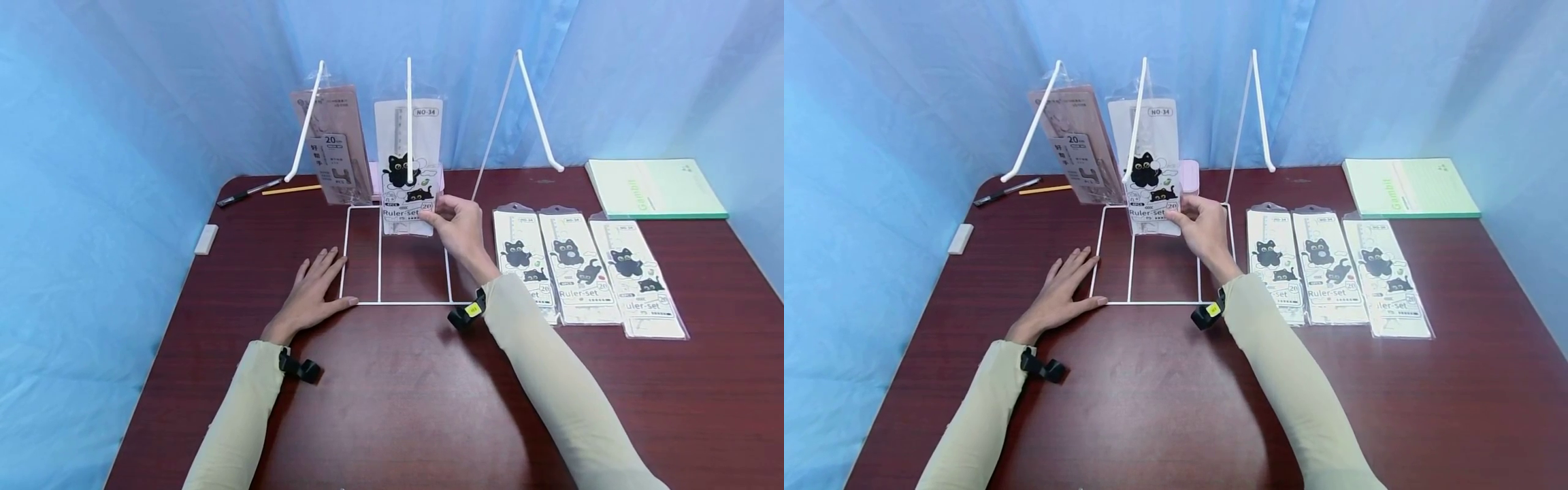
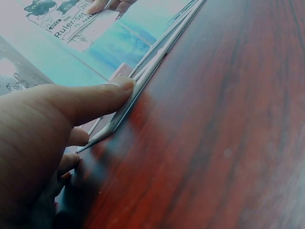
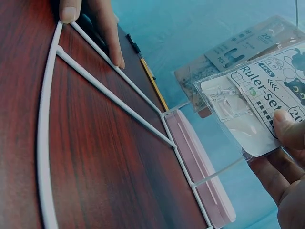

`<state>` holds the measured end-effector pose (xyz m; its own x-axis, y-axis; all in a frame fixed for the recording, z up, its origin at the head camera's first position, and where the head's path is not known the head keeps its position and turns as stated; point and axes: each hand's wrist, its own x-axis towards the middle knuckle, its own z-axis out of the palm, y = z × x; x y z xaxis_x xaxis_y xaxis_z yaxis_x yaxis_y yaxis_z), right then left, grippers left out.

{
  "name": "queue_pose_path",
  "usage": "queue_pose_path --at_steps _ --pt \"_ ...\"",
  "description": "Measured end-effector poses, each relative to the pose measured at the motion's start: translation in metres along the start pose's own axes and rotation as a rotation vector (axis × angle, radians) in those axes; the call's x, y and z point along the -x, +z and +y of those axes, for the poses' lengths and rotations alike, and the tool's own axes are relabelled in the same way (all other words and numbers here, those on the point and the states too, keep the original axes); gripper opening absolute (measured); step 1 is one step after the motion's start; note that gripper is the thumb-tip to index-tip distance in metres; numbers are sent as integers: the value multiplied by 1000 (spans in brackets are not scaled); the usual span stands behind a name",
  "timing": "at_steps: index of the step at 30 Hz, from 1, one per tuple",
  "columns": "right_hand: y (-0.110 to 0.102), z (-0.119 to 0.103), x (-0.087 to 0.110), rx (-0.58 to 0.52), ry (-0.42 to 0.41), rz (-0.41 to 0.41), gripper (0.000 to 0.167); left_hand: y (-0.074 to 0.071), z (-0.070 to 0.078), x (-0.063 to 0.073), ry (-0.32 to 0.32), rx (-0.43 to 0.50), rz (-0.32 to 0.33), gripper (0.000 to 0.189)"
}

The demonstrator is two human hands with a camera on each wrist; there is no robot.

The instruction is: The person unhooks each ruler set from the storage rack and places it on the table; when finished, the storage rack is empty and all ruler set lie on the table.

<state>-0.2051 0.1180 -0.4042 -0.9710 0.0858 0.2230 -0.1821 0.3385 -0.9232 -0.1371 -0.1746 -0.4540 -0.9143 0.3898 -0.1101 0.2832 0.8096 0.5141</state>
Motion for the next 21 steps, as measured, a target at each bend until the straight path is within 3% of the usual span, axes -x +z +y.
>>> queue_pose_path --at_steps 10,21 --pt "-2 -1 13 47 -44 -3 20 0 -2 1 16 -3 5 88" --pt "-7 -2 25 44 -53 -18 18 0 0 0 -14 2 4 90"
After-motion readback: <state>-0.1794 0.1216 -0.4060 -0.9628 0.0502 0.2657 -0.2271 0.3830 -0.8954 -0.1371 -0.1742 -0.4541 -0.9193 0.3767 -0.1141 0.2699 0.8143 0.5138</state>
